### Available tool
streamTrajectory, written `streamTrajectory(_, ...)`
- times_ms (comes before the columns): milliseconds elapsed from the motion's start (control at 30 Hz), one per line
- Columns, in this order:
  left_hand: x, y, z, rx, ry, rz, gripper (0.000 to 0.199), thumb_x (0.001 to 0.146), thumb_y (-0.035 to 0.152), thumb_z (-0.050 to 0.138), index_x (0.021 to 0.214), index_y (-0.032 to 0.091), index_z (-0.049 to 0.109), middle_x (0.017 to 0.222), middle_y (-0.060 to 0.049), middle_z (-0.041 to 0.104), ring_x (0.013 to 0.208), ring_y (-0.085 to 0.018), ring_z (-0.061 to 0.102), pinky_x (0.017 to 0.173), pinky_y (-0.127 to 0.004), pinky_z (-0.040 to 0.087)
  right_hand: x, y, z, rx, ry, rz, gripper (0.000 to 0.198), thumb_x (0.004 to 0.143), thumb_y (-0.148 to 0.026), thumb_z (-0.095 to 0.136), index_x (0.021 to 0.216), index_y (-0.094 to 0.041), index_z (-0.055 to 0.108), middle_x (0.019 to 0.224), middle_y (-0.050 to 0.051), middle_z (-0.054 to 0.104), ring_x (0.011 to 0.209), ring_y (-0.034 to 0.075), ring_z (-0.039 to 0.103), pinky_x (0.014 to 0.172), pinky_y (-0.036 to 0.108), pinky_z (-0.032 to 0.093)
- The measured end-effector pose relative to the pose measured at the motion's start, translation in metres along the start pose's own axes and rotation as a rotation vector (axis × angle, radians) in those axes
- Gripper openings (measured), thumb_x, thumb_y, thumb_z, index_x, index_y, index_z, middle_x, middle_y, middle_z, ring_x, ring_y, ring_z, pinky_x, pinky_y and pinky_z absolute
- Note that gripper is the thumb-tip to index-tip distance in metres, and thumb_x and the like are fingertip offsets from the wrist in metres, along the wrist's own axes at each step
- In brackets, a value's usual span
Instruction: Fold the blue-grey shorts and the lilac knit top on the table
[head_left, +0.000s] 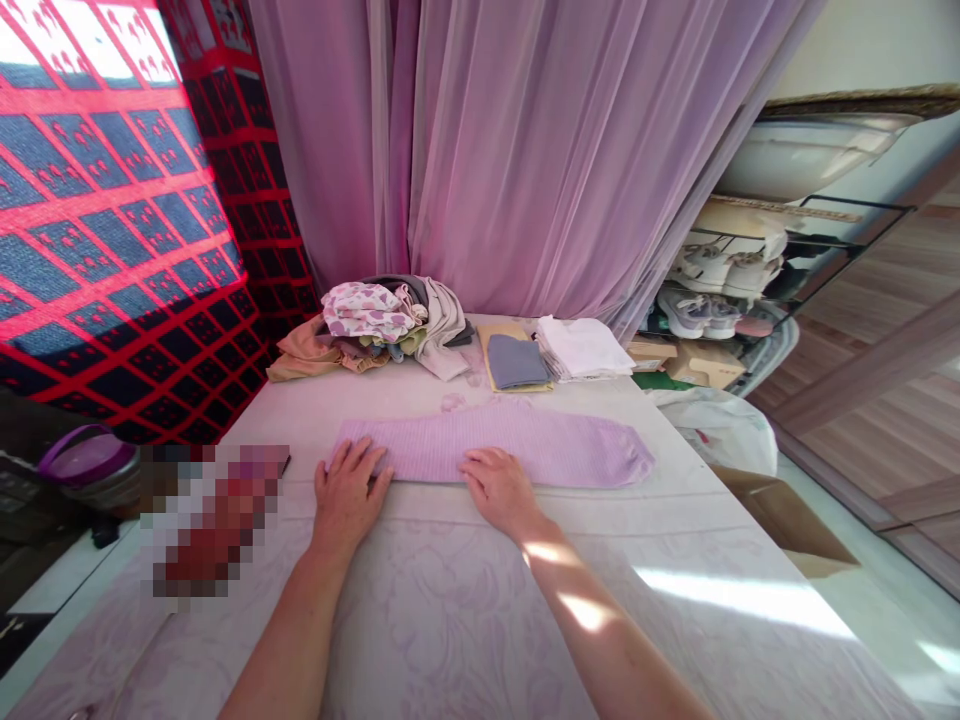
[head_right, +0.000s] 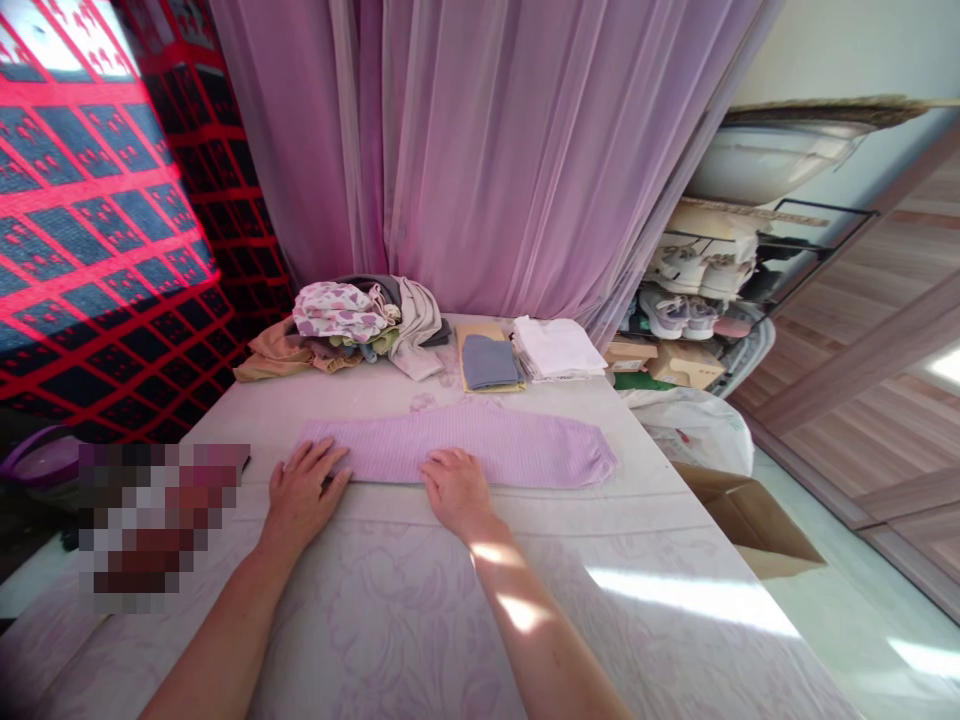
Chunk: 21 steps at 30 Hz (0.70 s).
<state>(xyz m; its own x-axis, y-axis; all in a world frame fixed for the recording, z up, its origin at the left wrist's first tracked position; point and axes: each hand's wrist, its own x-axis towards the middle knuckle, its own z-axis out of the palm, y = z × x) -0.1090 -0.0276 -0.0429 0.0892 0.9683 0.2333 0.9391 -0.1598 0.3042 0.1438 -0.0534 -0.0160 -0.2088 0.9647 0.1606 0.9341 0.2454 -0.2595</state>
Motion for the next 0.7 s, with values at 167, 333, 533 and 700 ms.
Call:
streamTrajectory(167, 0.001, -0.006, 0.003, -0.067, 0.099, -0.024, 0.04, 0.092, 0.041, 0.044, 0.123, 0.026, 0.063, 0.145, -0.009, 0.05, 0.137, -0.031, 0.038, 0.111, -0.055, 0.031, 0.025, -0.01, 0.0, -0.027, -0.058, 0.043, 0.032, 0.096, -0.03, 0.044, 0.119, -0.032, 0.067, 0.13, 0.003, 0.061, 0.118, 0.021, 0.052, 0.093, 0.035, 0.04)
streamTrajectory(333, 0.003, -0.01, 0.003, -0.198, 0.264, -0.153, 0.047, 0.093, 0.041, 0.039, 0.124, 0.014, 0.061, 0.142, -0.019, 0.049, 0.132, -0.03, 0.046, 0.108, -0.046, 0.04, 0.037, -0.013, -0.004, -0.004, -0.057, 0.07, 0.034, 0.096, -0.027, 0.042, 0.116, -0.03, 0.069, 0.128, 0.002, 0.063, 0.117, 0.019, 0.053, 0.096, 0.033, 0.039)
streamTrajectory(533, 0.004, -0.011, 0.003, -0.268, 0.277, -0.179, 0.041, 0.091, 0.038, 0.04, 0.119, 0.018, 0.063, 0.132, -0.014, 0.058, 0.122, -0.027, 0.054, 0.106, -0.046, 0.043, 0.04, -0.019, 0.006, -0.005, -0.06, 0.047, 0.033, 0.096, -0.029, 0.043, 0.119, -0.03, 0.067, 0.126, 0.003, 0.063, 0.116, 0.02, 0.052, 0.093, 0.033, 0.04)
streamTrajectory(700, 0.004, -0.012, 0.005, -0.299, 0.299, -0.179, 0.041, 0.09, 0.038, 0.042, 0.117, 0.018, 0.064, 0.13, -0.014, 0.059, 0.12, -0.028, 0.055, 0.104, -0.047, 0.044, 0.054, -0.024, 0.009, -0.042, -0.077, 0.004, 0.032, 0.096, -0.031, 0.043, 0.119, -0.031, 0.066, 0.129, 0.003, 0.061, 0.116, 0.021, 0.051, 0.092, 0.036, 0.04)
